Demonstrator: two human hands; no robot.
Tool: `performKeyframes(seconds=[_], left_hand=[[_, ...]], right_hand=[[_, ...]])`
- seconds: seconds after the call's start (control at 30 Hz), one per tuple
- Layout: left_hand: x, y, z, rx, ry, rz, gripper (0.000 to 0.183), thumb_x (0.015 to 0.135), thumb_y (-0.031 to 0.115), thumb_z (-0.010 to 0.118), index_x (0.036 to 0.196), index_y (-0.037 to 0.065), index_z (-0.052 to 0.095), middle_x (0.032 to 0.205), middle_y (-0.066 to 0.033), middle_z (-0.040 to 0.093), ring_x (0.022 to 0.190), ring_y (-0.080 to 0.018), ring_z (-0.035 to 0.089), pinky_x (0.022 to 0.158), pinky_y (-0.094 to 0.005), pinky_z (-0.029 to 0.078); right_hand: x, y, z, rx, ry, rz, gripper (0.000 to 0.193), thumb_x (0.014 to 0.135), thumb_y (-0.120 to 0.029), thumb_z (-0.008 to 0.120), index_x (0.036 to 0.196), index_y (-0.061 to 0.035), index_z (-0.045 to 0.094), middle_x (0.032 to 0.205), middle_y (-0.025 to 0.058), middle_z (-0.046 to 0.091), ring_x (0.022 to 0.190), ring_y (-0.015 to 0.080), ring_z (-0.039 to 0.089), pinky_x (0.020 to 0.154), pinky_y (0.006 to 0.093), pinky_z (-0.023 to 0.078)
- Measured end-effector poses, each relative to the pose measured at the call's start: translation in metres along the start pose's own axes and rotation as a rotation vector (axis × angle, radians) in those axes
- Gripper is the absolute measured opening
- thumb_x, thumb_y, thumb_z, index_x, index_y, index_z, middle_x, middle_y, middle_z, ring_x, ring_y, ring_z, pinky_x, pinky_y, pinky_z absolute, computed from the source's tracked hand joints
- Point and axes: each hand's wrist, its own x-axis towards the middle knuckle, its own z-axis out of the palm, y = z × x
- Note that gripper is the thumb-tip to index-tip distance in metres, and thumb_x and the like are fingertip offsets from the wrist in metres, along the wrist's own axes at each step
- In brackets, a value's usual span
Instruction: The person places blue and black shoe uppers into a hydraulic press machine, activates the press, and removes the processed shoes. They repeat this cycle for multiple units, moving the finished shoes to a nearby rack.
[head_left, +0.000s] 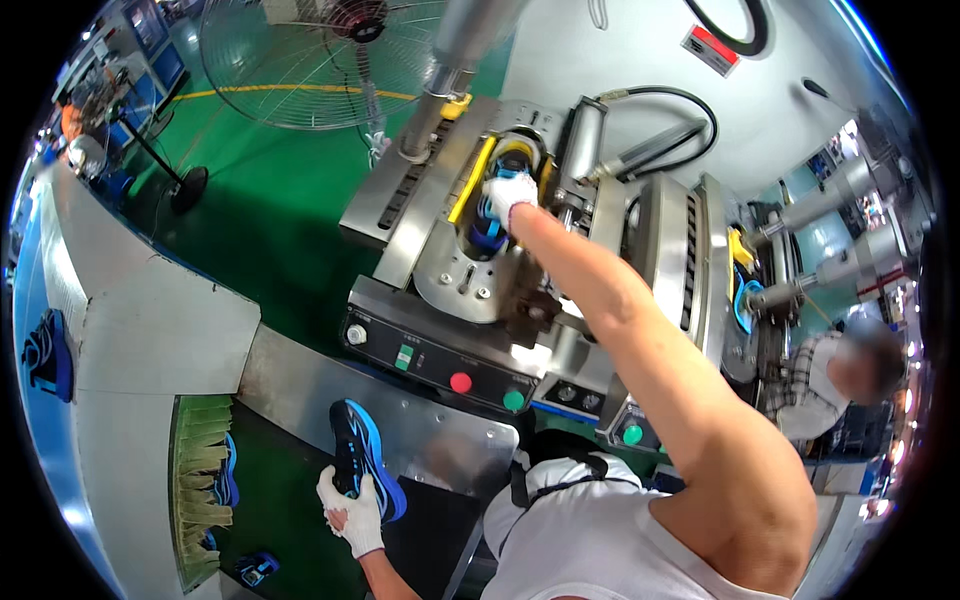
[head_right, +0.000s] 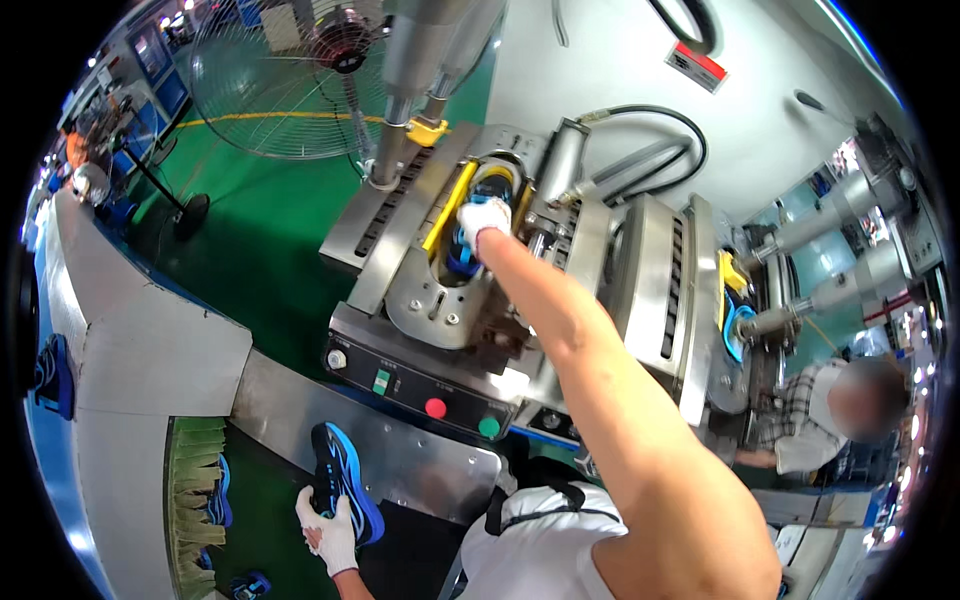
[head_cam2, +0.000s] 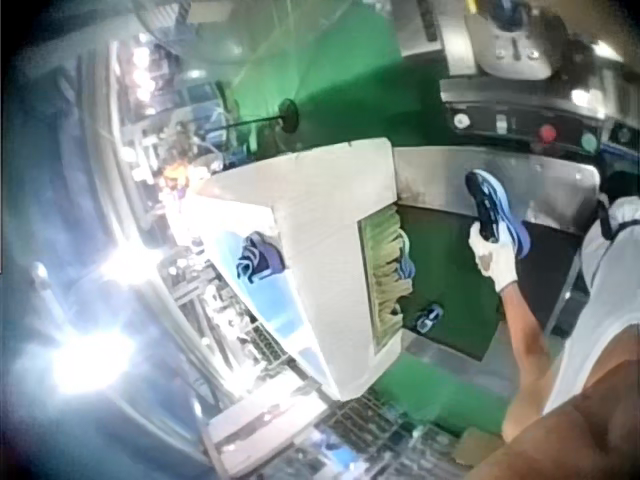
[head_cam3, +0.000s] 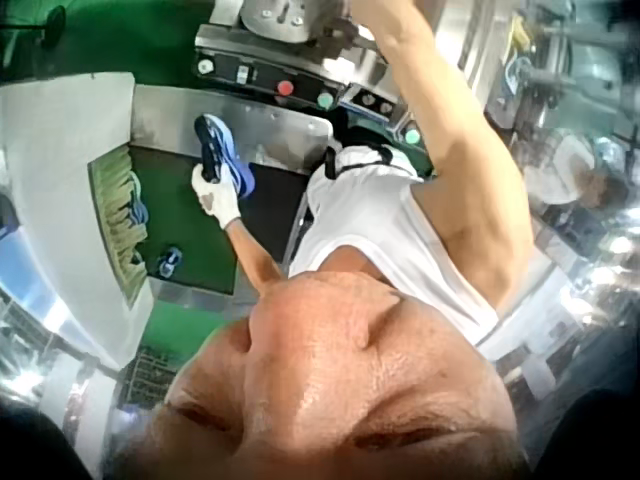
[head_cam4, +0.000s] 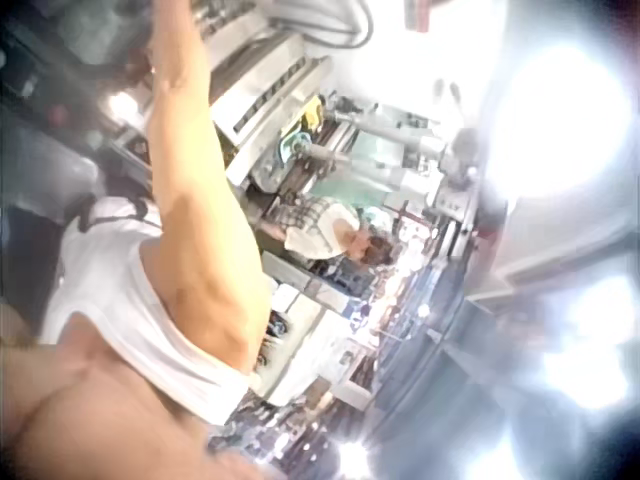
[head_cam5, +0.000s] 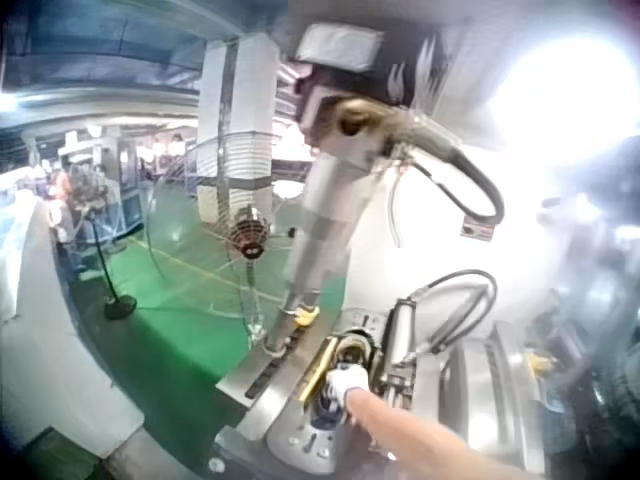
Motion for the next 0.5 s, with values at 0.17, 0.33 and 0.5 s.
performKeyframes(seconds=[0.17,0.33,0.5], left_hand=[[0.012,-0.043,0.031,0.086,0.074,0.017,0.064,0.080,0.023,0.087,0.136,0.008,0.059,0.129,-0.0178,0.065,0.113,-0.0416,0.067,0.096,-0.0490,0.053],[0.044,-0.034,0.082,0.181,-0.104,0.096,0.061,0.083,0.026,0.084,0.138,0.014,0.058,0.137,-0.0137,0.060,0.120,-0.0410,0.064,0.097,-0.0542,0.052],[0.050,-0.041,0.113,0.221,-0.021,0.313,0.060,0.084,0.026,0.084,0.137,0.015,0.058,0.133,-0.0161,0.059,0.117,-0.0401,0.064,0.092,-0.0546,0.053]], right_hand=[[-0.047,-0.021,0.037,0.072,-0.061,0.138,0.003,0.085,-0.010,0.064,0.086,-0.0074,0.065,0.071,0.0126,0.066,0.059,0.0273,0.067,0.054,0.0426,0.053],[0.003,0.013,0.044,-0.181,-0.061,-0.080,0.027,0.080,-0.022,0.072,0.091,0.0026,0.074,0.094,0.0200,0.076,0.090,0.0316,0.076,0.082,0.0410,0.059],[-0.003,0.011,-0.006,0.125,-0.227,-0.118,0.074,0.082,-0.046,0.078,0.127,0.0107,0.066,0.118,0.0286,0.073,0.112,0.0381,0.073,0.095,0.0405,0.057]])
